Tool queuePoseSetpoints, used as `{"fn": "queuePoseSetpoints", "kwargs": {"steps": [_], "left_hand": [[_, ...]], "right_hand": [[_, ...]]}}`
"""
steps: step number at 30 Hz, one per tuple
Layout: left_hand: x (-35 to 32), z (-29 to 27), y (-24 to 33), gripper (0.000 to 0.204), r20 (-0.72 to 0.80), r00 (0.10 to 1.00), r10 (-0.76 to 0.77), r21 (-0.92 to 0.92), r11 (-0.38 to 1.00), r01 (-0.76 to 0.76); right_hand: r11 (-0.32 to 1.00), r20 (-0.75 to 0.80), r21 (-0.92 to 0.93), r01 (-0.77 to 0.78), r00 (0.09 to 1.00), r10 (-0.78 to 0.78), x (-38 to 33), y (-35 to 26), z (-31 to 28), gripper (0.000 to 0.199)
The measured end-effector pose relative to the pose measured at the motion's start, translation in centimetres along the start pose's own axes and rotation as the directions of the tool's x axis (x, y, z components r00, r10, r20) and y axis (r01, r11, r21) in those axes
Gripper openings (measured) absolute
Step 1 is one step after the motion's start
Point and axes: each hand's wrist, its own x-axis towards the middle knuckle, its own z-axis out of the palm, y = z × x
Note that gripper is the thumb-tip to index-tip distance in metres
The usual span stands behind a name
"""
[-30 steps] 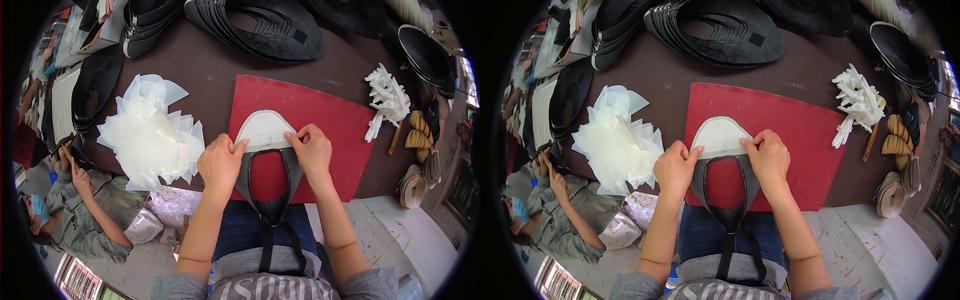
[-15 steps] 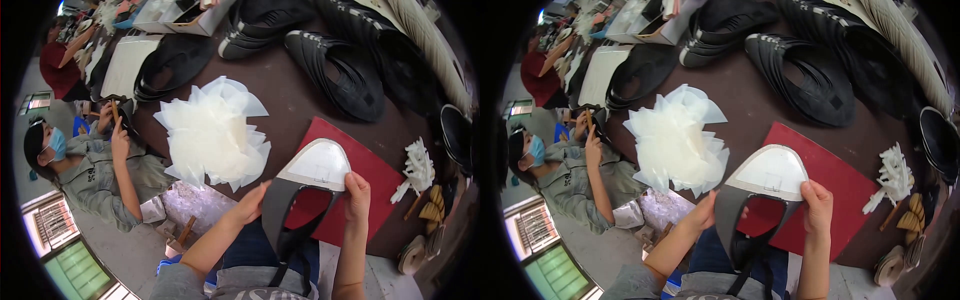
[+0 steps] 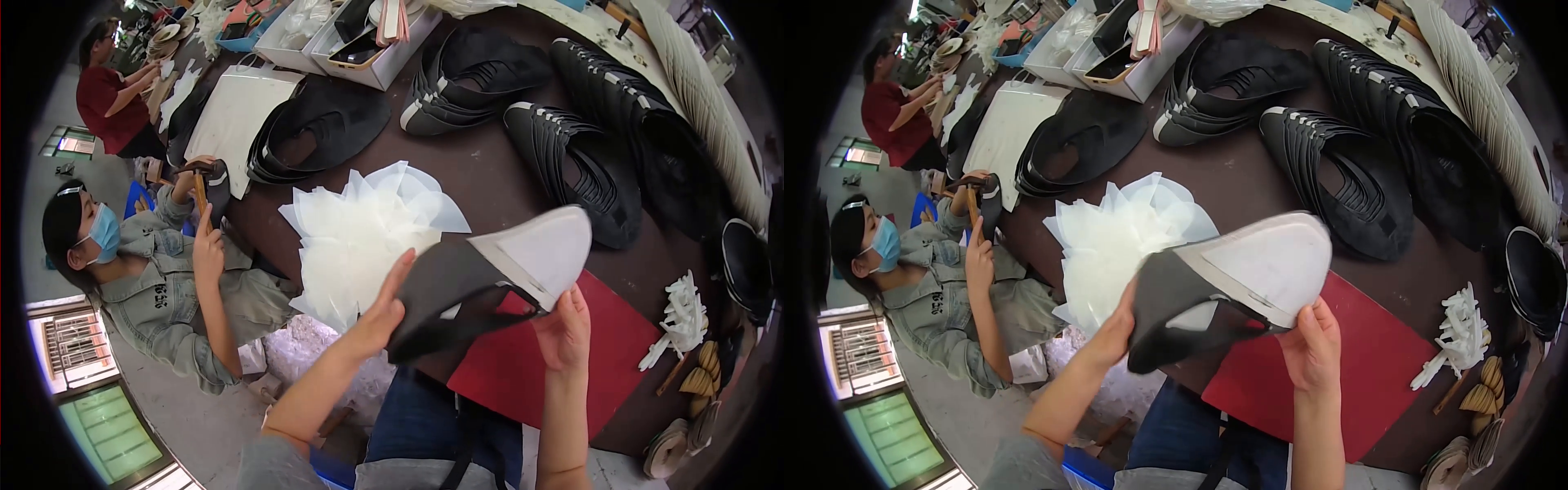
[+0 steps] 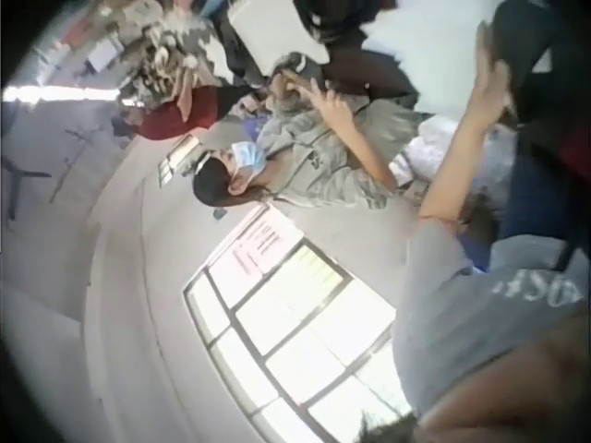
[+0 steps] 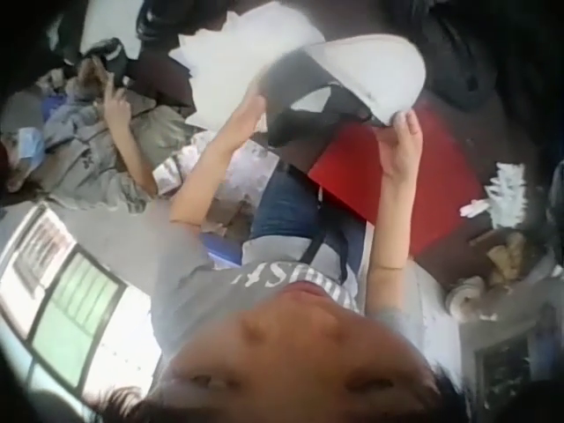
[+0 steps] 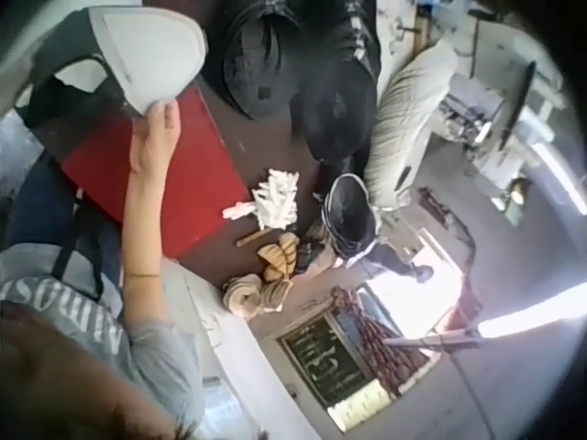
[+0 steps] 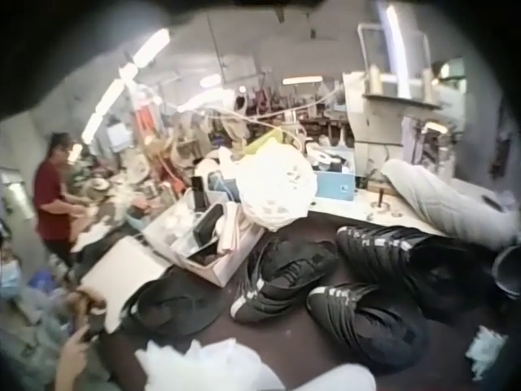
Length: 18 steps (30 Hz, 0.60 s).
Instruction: Assembling shoe components by inserting white liners into shoe uppers at a workshop table.
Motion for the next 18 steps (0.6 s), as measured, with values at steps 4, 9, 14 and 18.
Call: {"fn": "queuePoseSetpoints", "kwargs": {"steps": [4,9,14,18], "left_hand": [[-1.6,0.9,1.1,0.054,0.286,0.915,-0.285,-0.372,0.847,0.38],[1.8,-5.0,9.3,0.026,-0.29,0.865,0.409,0.155,0.912,-0.379],[10.0,-14.5,10.4,0.033,0.134,0.854,0.502,0.985,-0.164,-0.058],[10.9,-21.9,4.3,0.045,0.074,0.929,0.362,0.735,-0.65,0.194]], "right_hand": [[0.997,-0.177,-0.049,0.057,0.982,-0.065,0.8,-0.4,0.9,0.038],[0.983,-0.207,-0.144,0.114,0.968,-0.142,1.9,-2.1,-0.5,0.042],[0.983,-0.11,-0.182,0.033,0.992,-0.054,2.3,-1.2,-1.9,0.045],[0.935,-0.219,-0.354,-0.001,0.972,-0.081,3.7,-1.5,-3.0,0.038]]}}
